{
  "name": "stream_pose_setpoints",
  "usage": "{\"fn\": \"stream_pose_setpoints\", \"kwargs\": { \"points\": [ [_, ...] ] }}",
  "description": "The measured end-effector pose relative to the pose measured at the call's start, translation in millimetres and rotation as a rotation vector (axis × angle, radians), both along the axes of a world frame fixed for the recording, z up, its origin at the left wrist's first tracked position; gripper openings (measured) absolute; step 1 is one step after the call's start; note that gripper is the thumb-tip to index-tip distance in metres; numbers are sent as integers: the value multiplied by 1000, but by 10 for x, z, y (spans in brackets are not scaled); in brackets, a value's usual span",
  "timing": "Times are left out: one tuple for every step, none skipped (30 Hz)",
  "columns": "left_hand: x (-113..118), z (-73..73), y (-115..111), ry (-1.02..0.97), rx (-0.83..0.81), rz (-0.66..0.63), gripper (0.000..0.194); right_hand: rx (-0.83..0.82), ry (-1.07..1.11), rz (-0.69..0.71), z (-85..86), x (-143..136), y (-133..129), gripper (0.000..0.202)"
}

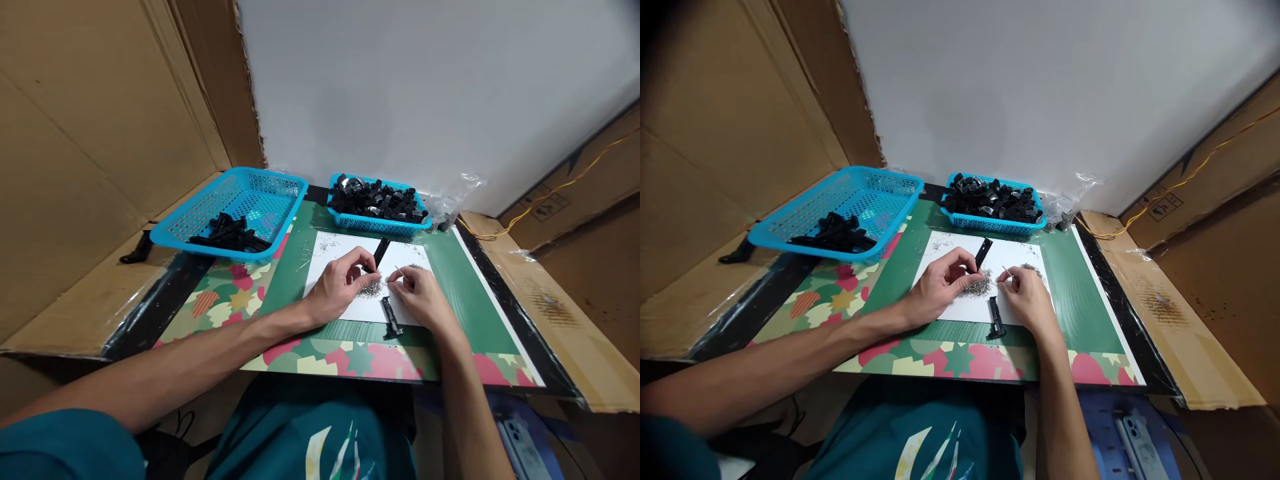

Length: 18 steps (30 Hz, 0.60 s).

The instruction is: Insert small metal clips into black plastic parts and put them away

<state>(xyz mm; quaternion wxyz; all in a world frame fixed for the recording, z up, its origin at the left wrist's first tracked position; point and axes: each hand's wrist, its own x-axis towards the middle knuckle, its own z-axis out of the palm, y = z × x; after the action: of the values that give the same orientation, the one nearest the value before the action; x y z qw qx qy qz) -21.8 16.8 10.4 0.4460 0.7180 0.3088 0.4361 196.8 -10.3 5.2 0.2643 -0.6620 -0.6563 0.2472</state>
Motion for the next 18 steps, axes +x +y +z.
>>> {"fn": "stream_pose_setpoints", "kwargs": {
  "points": [
    [0, 4, -3, 5, 3, -1, 21, -2, 4, -6, 2, 17, 1, 22],
    [-1, 6, -6, 9, 4, -2, 20, -4, 7, -12, 4, 37, 0, 23],
    [-1, 7, -9, 14, 3, -4, 20, -7, 11, -18, 5, 58, -1, 24],
    [-2, 7, -10, 20, -1, -8, 20, -11, 16, -21, 5, 78, -2, 25],
    [-3, 6, -11, 28, -7, -14, 20, -16, 20, -23, 4, 97, -3, 27],
    [-4, 5, -12, 34, -16, -19, 19, -21, 25, -24, 0, 112, -2, 28],
    [-5, 5, -13, 39, -24, -23, 19, -27, 29, -24, -7, 122, 1, 29],
    [-8, 7, -14, 44, -31, -27, 19, -30, 32, -26, -17, 127, 6, 29],
    [-12, 12, -17, 46, -35, -29, 19, -29, 33, -28, -28, 126, 13, 29],
    [-18, 19, -21, 50, -36, -27, 18, -23, 32, -31, -41, 120, 22, 28],
    [-26, 28, -26, 58, -35, -23, 18, -14, 30, -31, -54, 109, 30, 27],
    [-37, 38, -33, 70, -34, -19, 17, 0, 29, -27, -68, 95, 38, 25],
    [-50, 48, -40, 87, -36, -15, 16, 14, 28, -17, -81, 79, 44, 23],
    [-63, 55, -45, 106, -42, -18, 15, 25, 29, 0, -95, 63, 48, 23],
    [-75, 58, -49, 121, -48, -22, 15, 40, 33, 13, -109, 49, 50, 23],
    [-87, 58, -50, 135, -48, -40, 15, 57, 36, 24, -124, 36, 49, 24],
    [-96, 55, -49, 141, -35, -50, 15, 74, 38, 32, -137, 26, 45, 25],
    [-104, 49, -46, 145, -14, -62, 16, 89, 40, 32, -148, 19, 37, 27]
  ]
}}
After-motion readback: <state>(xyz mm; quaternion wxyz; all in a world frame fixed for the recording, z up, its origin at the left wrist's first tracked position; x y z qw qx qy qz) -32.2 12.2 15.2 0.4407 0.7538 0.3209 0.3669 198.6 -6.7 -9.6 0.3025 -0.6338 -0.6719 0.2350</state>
